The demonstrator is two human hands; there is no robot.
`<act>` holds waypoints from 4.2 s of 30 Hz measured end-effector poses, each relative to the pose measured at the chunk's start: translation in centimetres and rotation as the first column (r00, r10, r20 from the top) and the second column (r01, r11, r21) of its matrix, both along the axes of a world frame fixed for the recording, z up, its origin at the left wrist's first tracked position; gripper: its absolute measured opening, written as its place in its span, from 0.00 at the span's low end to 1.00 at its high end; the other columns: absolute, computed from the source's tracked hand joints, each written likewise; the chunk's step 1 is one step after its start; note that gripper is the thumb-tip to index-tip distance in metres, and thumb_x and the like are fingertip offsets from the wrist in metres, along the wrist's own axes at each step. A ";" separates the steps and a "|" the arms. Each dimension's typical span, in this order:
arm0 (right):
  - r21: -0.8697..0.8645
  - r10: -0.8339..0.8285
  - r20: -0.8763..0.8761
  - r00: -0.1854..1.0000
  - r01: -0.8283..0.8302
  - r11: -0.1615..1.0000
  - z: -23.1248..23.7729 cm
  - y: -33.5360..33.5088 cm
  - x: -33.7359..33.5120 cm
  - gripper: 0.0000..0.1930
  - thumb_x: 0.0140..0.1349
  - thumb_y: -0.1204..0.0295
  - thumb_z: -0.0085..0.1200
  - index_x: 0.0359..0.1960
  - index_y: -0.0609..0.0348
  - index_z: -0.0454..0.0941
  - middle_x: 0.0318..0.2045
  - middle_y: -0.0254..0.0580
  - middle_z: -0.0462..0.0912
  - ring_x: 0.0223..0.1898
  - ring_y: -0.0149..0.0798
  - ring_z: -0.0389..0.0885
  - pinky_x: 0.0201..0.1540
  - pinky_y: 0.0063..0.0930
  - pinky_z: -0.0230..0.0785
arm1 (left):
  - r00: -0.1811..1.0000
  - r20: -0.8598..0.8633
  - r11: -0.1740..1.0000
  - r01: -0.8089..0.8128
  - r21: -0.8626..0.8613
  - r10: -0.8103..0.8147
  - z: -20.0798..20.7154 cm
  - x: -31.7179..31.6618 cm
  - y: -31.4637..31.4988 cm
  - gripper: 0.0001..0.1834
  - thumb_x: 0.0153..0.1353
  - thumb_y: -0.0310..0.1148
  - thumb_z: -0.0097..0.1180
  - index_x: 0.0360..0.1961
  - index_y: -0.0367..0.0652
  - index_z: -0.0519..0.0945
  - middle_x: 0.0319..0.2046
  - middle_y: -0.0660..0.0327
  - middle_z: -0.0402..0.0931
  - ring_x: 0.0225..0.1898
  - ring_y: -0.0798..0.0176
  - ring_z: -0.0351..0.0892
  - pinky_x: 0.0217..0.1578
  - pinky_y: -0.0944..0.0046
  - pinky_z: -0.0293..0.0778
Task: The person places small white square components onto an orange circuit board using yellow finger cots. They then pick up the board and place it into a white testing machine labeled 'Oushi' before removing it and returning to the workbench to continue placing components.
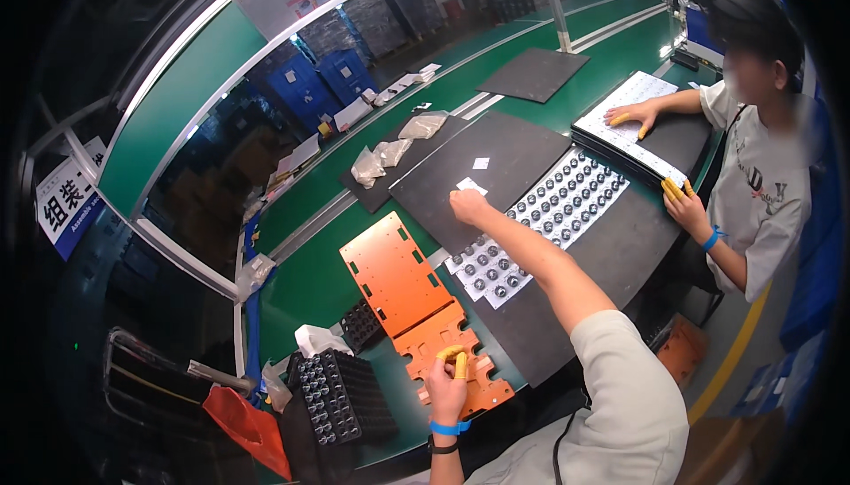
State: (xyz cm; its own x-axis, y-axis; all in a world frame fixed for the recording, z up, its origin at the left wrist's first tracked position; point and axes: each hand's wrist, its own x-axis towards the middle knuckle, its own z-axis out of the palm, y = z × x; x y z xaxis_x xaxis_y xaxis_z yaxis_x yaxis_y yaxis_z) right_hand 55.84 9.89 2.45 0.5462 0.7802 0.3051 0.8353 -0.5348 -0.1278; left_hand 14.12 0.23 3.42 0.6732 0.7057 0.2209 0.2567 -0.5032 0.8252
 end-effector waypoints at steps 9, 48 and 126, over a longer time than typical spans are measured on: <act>0.095 -0.099 -0.003 0.995 0.099 0.991 0.2 -2.7 2.2 0.12 0.65 0.65 0.53 0.38 0.62 0.82 0.38 0.51 0.87 0.41 0.51 0.87 0.44 0.40 0.80 | 1.000 -0.004 1.000 -0.009 -0.009 0.009 0.1 -0.1 0.0 0.10 0.60 0.29 0.64 0.44 0.43 0.85 0.16 0.64 0.67 0.19 0.66 0.67 0.22 0.62 0.63; -0.197 -0.145 0.044 0.988 0.151 0.969 0.6 4.2 5.5 0.08 0.55 0.69 0.60 0.33 0.57 0.88 0.37 0.48 0.88 0.43 0.48 0.88 0.43 0.40 0.82 | 0.995 -0.091 0.998 0.052 0.046 -0.048 1.5 0.0 0.1 0.09 0.61 0.31 0.63 0.43 0.45 0.84 0.23 0.57 0.73 0.19 0.59 0.70 0.23 0.58 0.67; -0.020 -0.053 0.143 0.988 0.057 0.998 -3.2 -2.6 3.4 0.05 0.59 0.71 0.55 0.29 0.60 0.80 0.33 0.53 0.83 0.39 0.54 0.84 0.44 0.44 0.78 | 1.000 -0.010 1.000 0.022 0.012 -0.022 -0.6 -0.5 0.6 0.10 0.62 0.35 0.61 0.41 0.43 0.84 0.23 0.51 0.79 0.24 0.50 0.79 0.26 0.54 0.72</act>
